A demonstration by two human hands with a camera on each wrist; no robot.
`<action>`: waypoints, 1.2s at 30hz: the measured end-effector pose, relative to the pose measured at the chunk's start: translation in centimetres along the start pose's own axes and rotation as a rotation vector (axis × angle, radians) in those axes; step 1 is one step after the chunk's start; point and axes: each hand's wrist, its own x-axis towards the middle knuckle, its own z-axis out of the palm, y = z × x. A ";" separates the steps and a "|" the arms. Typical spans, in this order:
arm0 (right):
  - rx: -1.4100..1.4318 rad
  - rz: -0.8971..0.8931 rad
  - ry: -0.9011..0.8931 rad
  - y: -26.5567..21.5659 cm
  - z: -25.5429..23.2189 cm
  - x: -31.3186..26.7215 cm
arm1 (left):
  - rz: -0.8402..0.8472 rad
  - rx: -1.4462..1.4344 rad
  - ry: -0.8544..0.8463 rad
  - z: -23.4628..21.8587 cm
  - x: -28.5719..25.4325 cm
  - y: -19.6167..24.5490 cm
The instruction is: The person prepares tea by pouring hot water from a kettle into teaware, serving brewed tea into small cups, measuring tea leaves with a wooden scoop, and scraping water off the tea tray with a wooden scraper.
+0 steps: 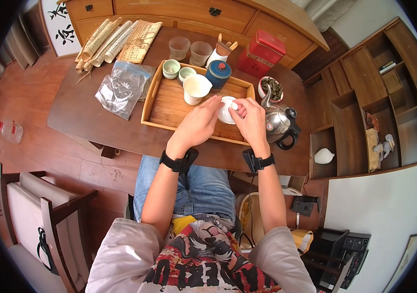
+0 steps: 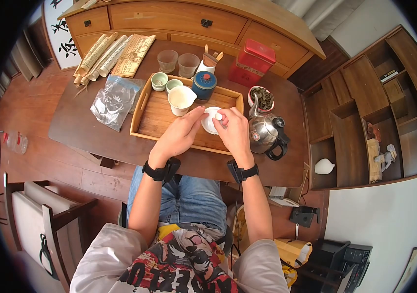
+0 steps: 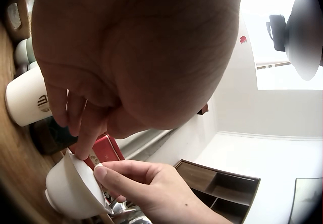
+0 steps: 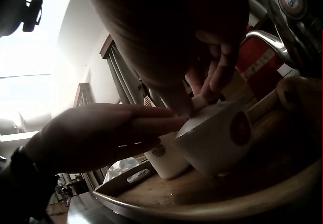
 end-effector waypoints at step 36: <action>0.031 0.061 0.001 -0.3 0.0 -0.2 | 0.005 0.002 0.014 0.0 0.0 0.0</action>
